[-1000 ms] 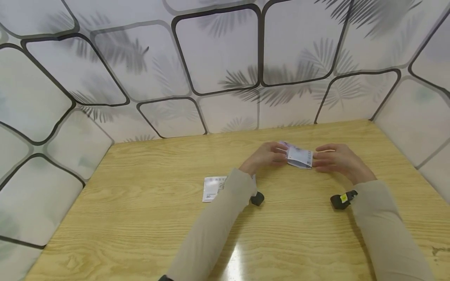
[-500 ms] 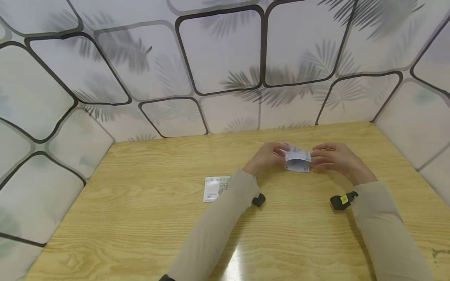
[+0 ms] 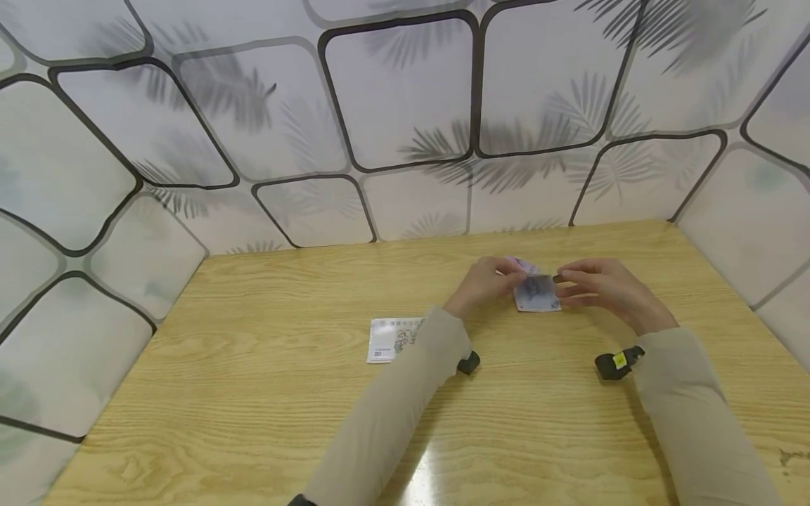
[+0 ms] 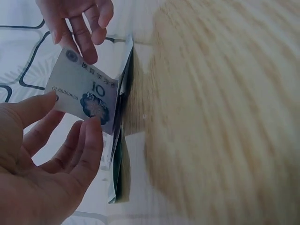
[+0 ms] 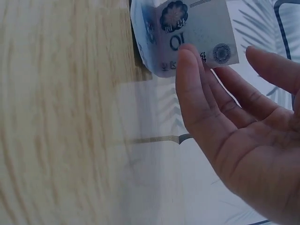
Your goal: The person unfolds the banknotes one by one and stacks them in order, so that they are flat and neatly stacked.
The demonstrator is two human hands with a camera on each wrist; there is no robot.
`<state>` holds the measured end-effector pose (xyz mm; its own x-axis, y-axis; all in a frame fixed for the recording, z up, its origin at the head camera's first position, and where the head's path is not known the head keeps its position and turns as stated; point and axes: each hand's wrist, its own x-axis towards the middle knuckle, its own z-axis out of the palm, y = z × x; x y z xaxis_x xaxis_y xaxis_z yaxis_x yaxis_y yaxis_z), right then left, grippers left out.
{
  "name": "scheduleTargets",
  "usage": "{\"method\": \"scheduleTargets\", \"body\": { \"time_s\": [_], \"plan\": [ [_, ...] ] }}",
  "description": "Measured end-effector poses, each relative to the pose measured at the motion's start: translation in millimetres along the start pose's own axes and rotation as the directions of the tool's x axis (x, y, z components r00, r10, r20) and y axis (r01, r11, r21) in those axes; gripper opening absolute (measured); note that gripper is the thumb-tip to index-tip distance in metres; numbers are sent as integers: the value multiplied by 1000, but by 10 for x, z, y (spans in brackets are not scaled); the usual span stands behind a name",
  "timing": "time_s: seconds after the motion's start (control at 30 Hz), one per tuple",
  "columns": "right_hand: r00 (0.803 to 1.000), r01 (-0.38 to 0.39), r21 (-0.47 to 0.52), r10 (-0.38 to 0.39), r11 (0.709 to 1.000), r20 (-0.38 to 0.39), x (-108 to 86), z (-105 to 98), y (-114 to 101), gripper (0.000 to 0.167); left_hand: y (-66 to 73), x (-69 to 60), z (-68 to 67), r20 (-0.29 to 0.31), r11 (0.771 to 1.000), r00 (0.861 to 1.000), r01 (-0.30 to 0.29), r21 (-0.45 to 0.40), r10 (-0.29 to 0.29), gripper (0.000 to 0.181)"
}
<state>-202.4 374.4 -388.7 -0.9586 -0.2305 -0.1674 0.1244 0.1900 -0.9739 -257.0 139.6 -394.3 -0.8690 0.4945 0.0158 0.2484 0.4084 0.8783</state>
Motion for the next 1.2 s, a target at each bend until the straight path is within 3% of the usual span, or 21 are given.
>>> {"method": "scheduleTargets", "body": {
  "time_s": [0.1,0.23,0.37,0.47,0.57,0.63,0.8,0.87,1.03,1.2],
  "plan": [
    [1000,-17,-41,16,999,-15,17,8,14,23,20,7,25,-79,998,997,15,-56,-20,15],
    [997,-71,-159,65,985,-42,34,32,18,51,48,14,53,-167,975,982,48,-216,-85,11],
    [993,-113,-251,105,961,-47,26,18,21,60,71,5,52,-203,935,968,70,-349,-148,12],
    [991,-130,-241,120,962,-53,19,5,28,59,57,6,53,-213,902,960,75,-424,-180,10],
    [990,-136,-205,125,969,-67,5,1,32,56,24,18,54,-219,885,956,77,-460,-197,9],
    [990,-128,-186,117,974,-73,-10,-6,29,49,1,27,49,-224,892,953,85,-445,-203,10],
    [989,-130,-125,119,984,-91,-33,-40,14,20,-47,29,26,-225,942,955,118,-314,-195,16],
    [988,-135,-100,126,986,-89,-39,-44,4,20,-54,30,20,-210,949,959,123,-291,-189,21],
    [989,-129,-65,124,989,-85,-54,-39,-4,27,-57,31,11,-175,948,968,121,-295,-178,24],
    [992,-103,11,104,995,-79,-67,-52,20,33,-55,24,5,-189,938,963,121,-326,-190,22]
  ]
}}
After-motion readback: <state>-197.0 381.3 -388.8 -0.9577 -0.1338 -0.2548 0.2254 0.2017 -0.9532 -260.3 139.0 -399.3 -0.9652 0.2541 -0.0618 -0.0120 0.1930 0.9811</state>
